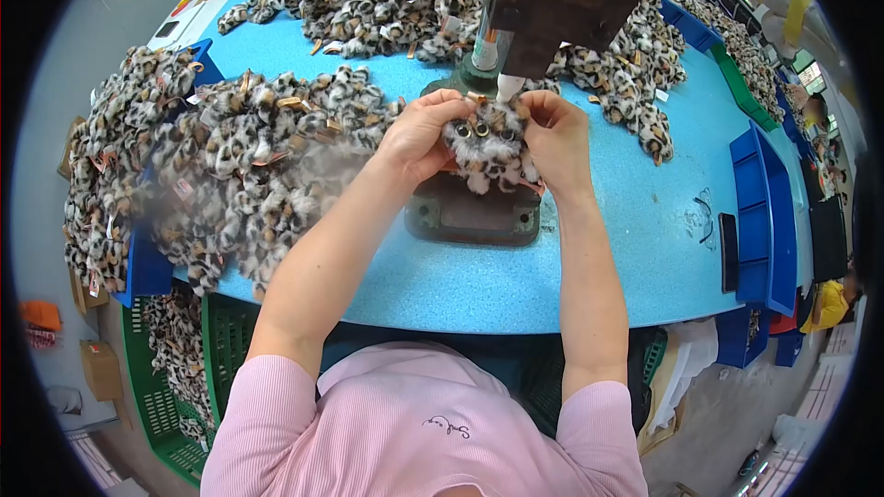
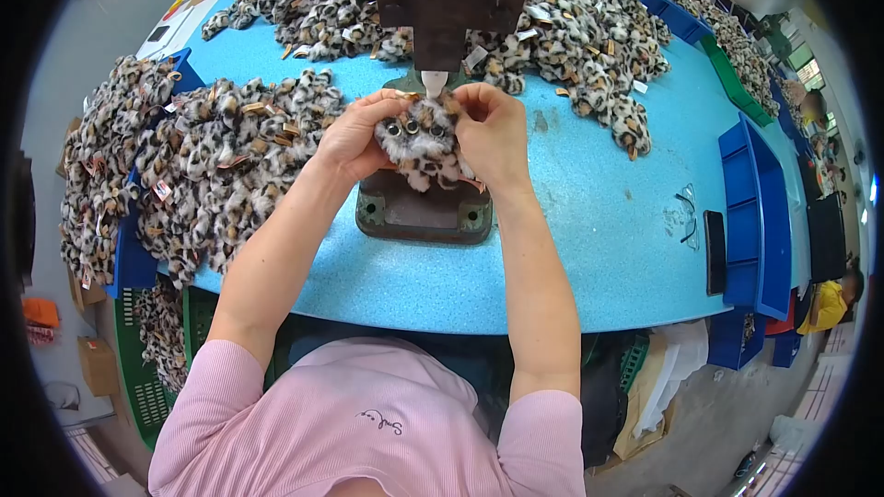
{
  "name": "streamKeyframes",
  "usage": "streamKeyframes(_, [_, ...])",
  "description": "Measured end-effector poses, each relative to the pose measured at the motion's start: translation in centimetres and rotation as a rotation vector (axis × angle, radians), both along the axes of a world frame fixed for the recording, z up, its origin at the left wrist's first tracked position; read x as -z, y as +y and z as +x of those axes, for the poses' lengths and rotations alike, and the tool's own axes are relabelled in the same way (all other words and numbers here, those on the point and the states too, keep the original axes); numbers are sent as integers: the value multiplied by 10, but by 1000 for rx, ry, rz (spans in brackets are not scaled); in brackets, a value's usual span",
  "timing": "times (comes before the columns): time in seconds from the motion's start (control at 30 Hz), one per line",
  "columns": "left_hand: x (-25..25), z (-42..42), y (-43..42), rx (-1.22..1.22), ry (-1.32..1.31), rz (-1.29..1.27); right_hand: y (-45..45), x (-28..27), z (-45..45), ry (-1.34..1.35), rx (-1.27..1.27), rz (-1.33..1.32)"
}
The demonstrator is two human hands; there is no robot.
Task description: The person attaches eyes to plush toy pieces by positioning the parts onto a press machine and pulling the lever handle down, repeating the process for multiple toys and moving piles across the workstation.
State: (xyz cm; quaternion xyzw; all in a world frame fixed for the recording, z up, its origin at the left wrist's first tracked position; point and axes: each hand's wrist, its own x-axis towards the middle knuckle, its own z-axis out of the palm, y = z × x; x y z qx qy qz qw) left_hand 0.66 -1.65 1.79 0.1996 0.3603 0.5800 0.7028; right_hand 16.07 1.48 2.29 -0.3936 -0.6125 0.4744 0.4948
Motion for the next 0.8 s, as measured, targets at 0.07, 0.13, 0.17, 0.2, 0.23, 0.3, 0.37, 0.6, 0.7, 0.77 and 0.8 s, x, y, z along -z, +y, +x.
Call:
streamKeyframes(0.07, [3, 2, -2, -3, 37, -4, -3, 5, -1, 6, 44, 36])
streamKeyframes(0.13, [3, 1, -2, -23, 182, 21, -2, 18, -2, -160, 145, 249])
streamKeyframes(0.17, [2, 1, -4, -40, 264, 47, 1, 24, -3, -59, 111, 256])
streamKeyframes(0.2, [2, 0, -4, -56, 347, 73, 4, 19, -4, -56, 108, 260])
streamKeyframes(0.23, [-2, 2, -3, -49, 321, 52, 7, 14, -4, -151, 115, 308])
streamKeyframes(0.3, [7, 0, 8, -71, 151, 89, 6, -4, -4, -282, 61, 319])
streamKeyframes(0.37, [13, -3, 10, -25, 74, 69, 27, 2, -1, -246, -61, 168])
streamKeyframes(0.6, [2, -2, -6, 183, 297, 48, 39, 14, 1, -300, -343, -163])
streamKeyframes(0.7, [4, -10, -9, 299, 410, 180, 39, 18, 2, -343, -344, -117])
streamKeyframes(0.77, [-8, -6, -12, 241, 538, 134, 44, 28, 3, -359, -318, -152])
streamKeyframes(0.8, [-13, -1, -13, 196, 692, 182, 40, 29, 2, -305, -302, -67])
